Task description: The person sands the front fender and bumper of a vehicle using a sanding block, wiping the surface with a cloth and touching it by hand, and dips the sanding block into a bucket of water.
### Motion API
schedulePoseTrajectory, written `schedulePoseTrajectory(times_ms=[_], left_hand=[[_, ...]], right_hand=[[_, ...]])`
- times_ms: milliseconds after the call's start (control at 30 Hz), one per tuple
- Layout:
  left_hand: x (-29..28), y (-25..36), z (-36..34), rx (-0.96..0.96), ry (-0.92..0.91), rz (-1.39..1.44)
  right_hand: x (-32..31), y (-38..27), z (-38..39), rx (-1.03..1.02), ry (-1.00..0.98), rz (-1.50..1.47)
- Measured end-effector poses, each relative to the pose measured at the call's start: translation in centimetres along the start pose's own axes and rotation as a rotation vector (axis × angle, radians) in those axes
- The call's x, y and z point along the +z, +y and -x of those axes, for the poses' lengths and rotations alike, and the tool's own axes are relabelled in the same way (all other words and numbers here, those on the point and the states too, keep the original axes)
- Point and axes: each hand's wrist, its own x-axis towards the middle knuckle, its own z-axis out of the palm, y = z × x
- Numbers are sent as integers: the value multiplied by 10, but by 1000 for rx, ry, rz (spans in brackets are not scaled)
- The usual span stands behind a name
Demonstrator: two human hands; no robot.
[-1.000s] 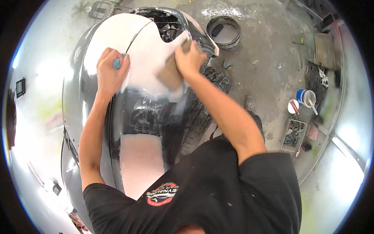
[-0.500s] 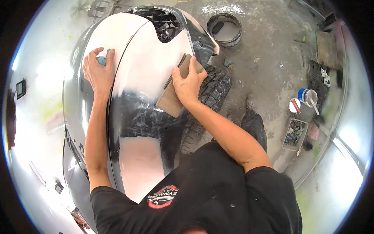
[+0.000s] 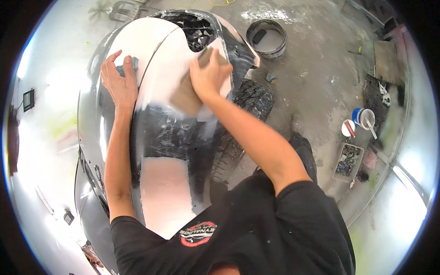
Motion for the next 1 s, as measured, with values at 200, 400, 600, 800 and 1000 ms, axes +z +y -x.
schedulePoseTrajectory(times_ms=[200,400,600,800,1000], left_hand=[[5,4,-5,161,1,125],[-31,43,21,318,-537,-38],[-32,91,61,568,-943,-340],[70,109,31,712,-959,-288],[176,117,27,665,-896,-332]], right_hand=[[8,-9,-33,-65,-30,20],[-76,56,76,-137,-227,-1],[-137,101,36,99,-424,-342],[-197,139,23,435,-449,-575],[-235,164,3,549,-395,-661]])
